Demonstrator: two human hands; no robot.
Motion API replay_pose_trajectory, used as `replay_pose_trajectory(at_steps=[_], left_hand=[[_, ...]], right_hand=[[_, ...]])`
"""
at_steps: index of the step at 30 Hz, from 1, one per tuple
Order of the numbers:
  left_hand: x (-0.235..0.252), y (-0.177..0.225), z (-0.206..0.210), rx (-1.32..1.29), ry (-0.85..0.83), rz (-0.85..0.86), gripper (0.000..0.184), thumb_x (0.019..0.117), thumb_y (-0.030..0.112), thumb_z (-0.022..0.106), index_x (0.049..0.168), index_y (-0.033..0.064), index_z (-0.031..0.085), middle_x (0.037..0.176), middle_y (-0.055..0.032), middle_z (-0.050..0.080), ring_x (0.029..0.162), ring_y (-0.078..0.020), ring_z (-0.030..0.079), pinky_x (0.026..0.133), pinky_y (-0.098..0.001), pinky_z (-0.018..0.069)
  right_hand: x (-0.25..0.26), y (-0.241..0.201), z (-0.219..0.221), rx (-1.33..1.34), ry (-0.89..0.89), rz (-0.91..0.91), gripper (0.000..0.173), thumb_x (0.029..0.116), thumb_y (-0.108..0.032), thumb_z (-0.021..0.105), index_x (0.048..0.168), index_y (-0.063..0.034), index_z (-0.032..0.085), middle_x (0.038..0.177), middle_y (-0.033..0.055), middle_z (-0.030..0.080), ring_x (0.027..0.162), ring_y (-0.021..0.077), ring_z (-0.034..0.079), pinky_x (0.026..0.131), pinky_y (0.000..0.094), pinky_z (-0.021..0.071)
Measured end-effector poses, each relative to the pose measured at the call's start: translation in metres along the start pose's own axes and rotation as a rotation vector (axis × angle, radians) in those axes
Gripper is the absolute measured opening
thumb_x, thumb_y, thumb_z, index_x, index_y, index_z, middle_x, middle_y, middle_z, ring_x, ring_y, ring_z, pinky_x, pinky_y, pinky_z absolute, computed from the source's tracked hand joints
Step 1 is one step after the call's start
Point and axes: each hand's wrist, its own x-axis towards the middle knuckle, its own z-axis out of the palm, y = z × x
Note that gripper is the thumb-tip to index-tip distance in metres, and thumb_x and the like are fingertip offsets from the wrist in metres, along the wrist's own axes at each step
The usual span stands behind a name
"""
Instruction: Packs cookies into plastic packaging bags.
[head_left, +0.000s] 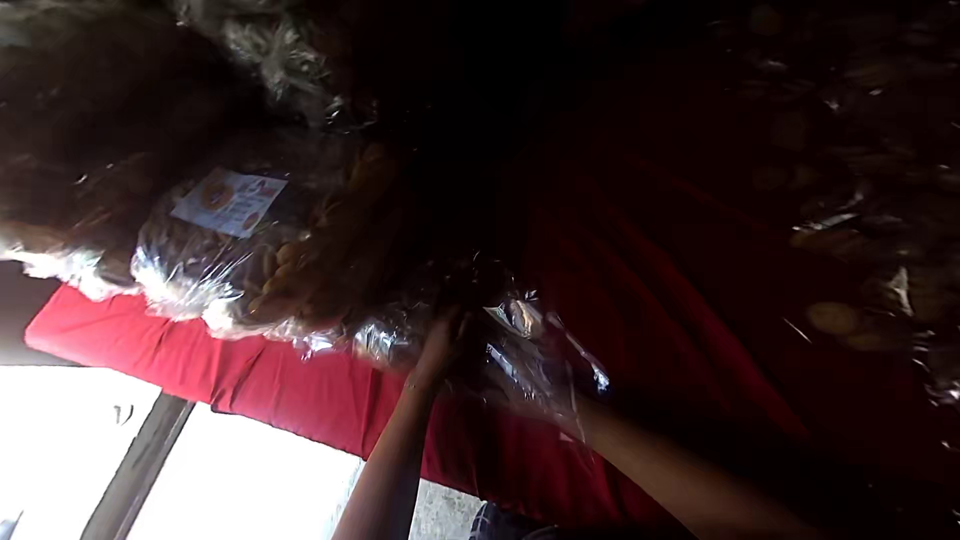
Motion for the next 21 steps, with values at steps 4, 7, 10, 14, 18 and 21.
replay_pose_trajectory(at_steps=[4, 7, 10, 14, 18, 21], left_hand=[[-0.009, 0.073, 0.067, 0.000, 0.060, 0.170, 0.043, 0.0922, -0.012, 0.050, 0.132, -0.0054, 0.064, 0.139, -0.0220, 0.062, 0.129, -0.0313, 0.062, 0.109, -0.0402, 0.0485], [-0.027, 0.089, 0.121, -0.115, -0.041, 0.062, 0.043, 0.0995, -0.002, 0.047, 0.142, -0.0078, 0.054, 0.148, -0.0237, 0.053, 0.139, -0.0318, 0.052, 0.116, -0.0410, 0.0403], [-0.054, 0.098, 0.138, -0.334, -0.045, -0.206, 0.046, 0.1032, 0.006, 0.046, 0.147, -0.0085, 0.046, 0.145, -0.0217, 0.055, 0.134, -0.0182, 0.054, 0.114, -0.0325, 0.0414], [-0.044, 0.104, 0.146, -0.782, -0.081, -0.168, 0.062, 0.0995, 0.012, 0.039, 0.154, -0.0086, 0.018, 0.147, -0.0065, 0.050, 0.123, -0.0040, 0.057, 0.104, -0.0230, 0.0495], [-0.030, 0.106, 0.143, -0.945, -0.023, -0.157, 0.047, 0.1009, 0.006, 0.030, 0.147, 0.0002, 0.033, 0.124, 0.0050, 0.067, 0.106, -0.0084, 0.068, 0.095, -0.0266, 0.0564], [-0.041, 0.151, 0.130, -0.989, 0.009, 0.002, 0.028, 0.1011, 0.010, 0.040, 0.119, 0.0151, 0.061, 0.113, 0.0033, 0.074, 0.100, -0.0111, 0.070, 0.089, -0.0280, 0.0582]], right_hand=[[-0.041, -0.058, -0.098, 0.228, -0.536, 0.469, 0.051, 0.1034, -0.027, 0.056, 0.149, -0.0058, 0.049, 0.154, 0.0162, 0.048, 0.144, 0.0296, 0.042, 0.119, 0.0463, 0.0282], [-0.134, -0.016, -0.031, 0.040, -0.108, 0.168, 0.046, 0.1013, -0.042, 0.054, 0.135, -0.0121, 0.065, 0.142, 0.0149, 0.061, 0.136, 0.0342, 0.053, 0.112, 0.0578, 0.0388], [-0.202, -0.001, -0.029, -0.031, 0.133, 0.175, 0.046, 0.1029, -0.048, 0.051, 0.143, -0.0272, 0.060, 0.156, 0.0050, 0.049, 0.147, 0.0235, 0.040, 0.123, 0.0470, 0.0287], [-0.250, 0.009, -0.085, 0.447, 0.143, 0.122, 0.031, 0.0936, -0.007, 0.066, 0.123, 0.0015, 0.071, 0.140, 0.0164, 0.062, 0.138, 0.0281, 0.052, 0.120, 0.0408, 0.0349], [-0.337, 0.033, -0.163, 0.646, 0.350, 0.351, 0.026, 0.1000, -0.004, 0.045, 0.107, 0.0070, 0.068, 0.096, 0.0167, 0.072, 0.083, 0.0204, 0.072, 0.078, 0.0367, 0.0601], [-0.401, 0.071, -0.199, 0.236, 0.362, 0.999, 0.035, 0.1070, -0.019, 0.046, 0.131, 0.0008, 0.061, 0.114, 0.0250, 0.069, 0.105, 0.0400, 0.069, 0.094, 0.0576, 0.0526]])
